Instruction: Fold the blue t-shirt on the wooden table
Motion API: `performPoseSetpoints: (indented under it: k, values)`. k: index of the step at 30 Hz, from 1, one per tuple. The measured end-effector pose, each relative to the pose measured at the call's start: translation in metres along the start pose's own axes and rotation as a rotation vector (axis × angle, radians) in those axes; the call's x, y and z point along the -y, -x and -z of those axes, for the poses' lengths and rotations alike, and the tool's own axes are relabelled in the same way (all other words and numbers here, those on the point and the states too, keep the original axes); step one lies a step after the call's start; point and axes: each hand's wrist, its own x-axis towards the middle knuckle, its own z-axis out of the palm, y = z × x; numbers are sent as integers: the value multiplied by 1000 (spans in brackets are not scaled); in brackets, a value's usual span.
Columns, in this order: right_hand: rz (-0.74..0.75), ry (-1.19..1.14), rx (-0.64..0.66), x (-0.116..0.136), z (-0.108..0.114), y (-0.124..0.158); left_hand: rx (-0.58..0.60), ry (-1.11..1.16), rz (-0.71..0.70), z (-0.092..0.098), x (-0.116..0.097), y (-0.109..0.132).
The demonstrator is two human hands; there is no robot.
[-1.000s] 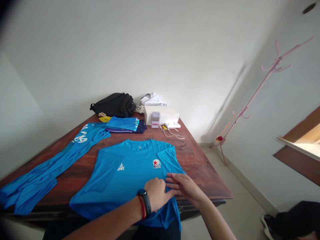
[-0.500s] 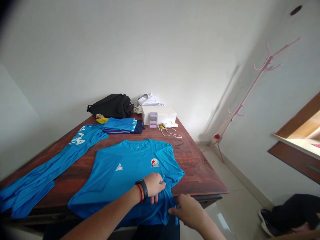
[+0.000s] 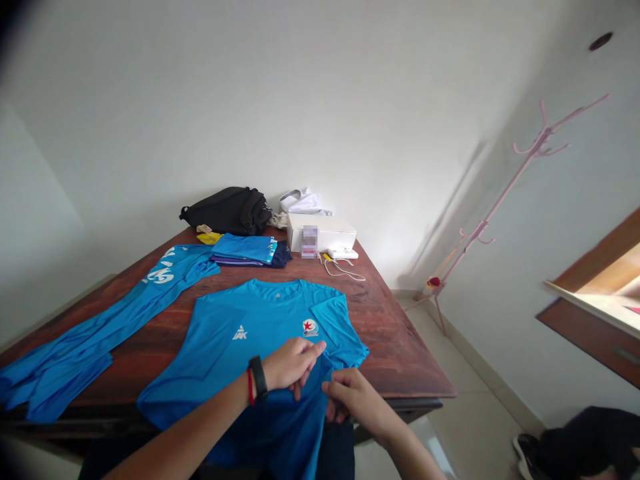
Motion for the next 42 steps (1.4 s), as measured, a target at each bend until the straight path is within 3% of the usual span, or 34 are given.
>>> performPoseSetpoints:
  k: [3,6,9,12,16,20,25,29,33,37,42]
  values:
    - [1,-350,-45,10,-8,-11,-27,-63,-90,8,-5,36]
    - [-36,-583,-127,14,-17,-28,-191,-385,-118,6,-4,62]
    - [-118,-661,-135,17,-25,-45,-316,-596,-30,-2,8,67]
    - [-146,-661,-135,16,-30,-56,-387,-648,67,-7,23,59]
    - [-12,-507,-124,13,-31,-54,-444,-523,28,-1,38,51]
    - [201,-89,-45,11,-32,-39,-451,-293,-151,13,42,58]
    - [383,264,67,21,-40,-24,-451,-312,-193,37,33,74]
    - [448,354,60,36,-48,-31,-400,-389,-286,61,14,78]
    - [545,435,-27,56,-54,-45,-287,-272,-396,81,-2,77]
    - [661,487,-64,75,-57,-50,-254,-167,-422,87,-6,76]
    - [604,413,-14,83,-61,-53,-269,-28,-419,84,0,84]
